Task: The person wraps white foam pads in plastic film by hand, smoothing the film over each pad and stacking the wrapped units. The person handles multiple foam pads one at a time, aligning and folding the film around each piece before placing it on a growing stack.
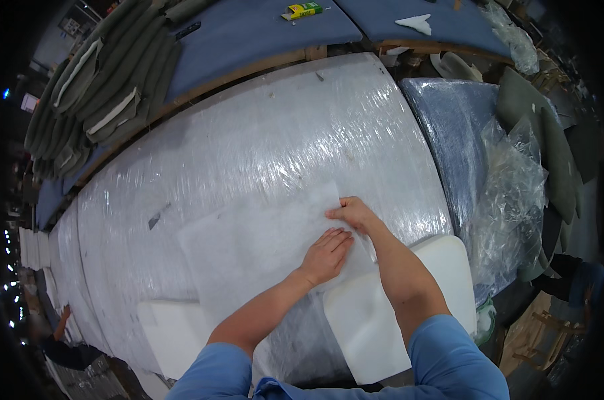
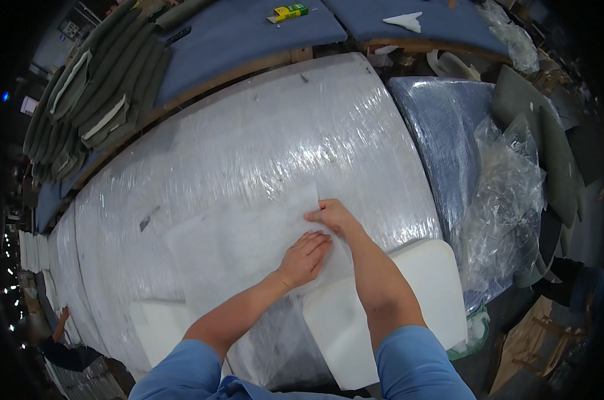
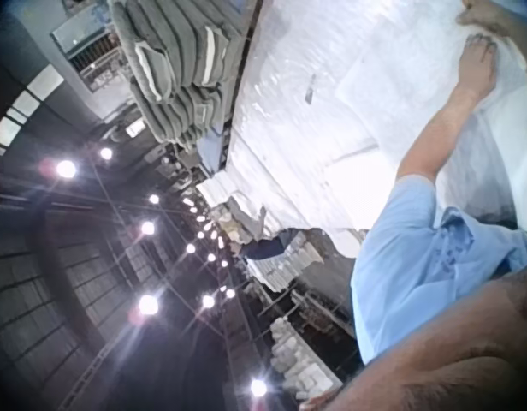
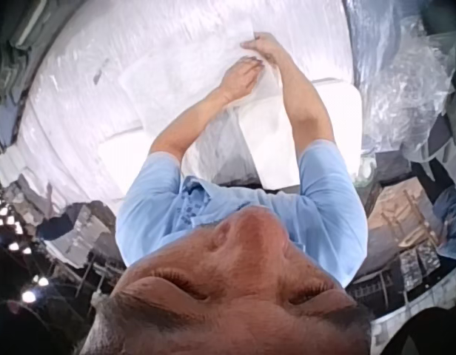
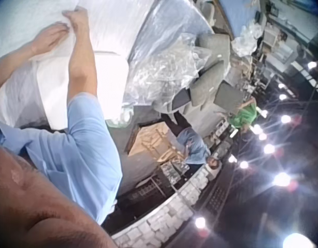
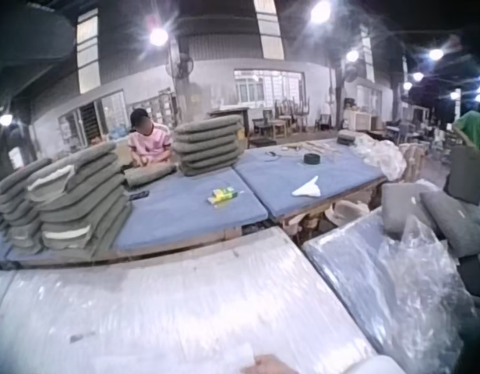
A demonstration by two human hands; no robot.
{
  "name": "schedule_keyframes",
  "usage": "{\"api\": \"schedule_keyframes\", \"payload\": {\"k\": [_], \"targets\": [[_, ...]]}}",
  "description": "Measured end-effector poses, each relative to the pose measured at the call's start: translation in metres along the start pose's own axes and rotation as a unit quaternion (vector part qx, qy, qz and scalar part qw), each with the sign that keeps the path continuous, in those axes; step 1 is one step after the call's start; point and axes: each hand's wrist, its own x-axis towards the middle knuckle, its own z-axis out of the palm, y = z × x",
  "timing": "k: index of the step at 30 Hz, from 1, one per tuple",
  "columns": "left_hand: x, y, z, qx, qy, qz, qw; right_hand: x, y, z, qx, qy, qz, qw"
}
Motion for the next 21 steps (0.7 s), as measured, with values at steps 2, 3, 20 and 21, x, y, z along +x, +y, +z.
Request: {"api": "schedule_keyframes", "payload": {"k": [2,3,20,21], "targets": [[0.019,-0.007,0.002,0.063,-0.015,0.044,0.997,0.002,-0.005,-0.002,-0.001,-0.013,0.023,1.000],[0.023,-0.011,0.007,0.092,-0.026,0.065,0.993,0.002,-0.004,-0.004,0.001,-0.019,0.038,0.999],[0.019,-0.023,0.010,0.131,-0.141,0.052,0.980,0.019,-0.070,-0.046,-0.100,0.323,-0.253,0.907],[0.022,-0.021,0.010,0.128,-0.152,0.057,0.979,0.018,-0.085,-0.063,0.019,0.309,-0.258,0.915]]}}
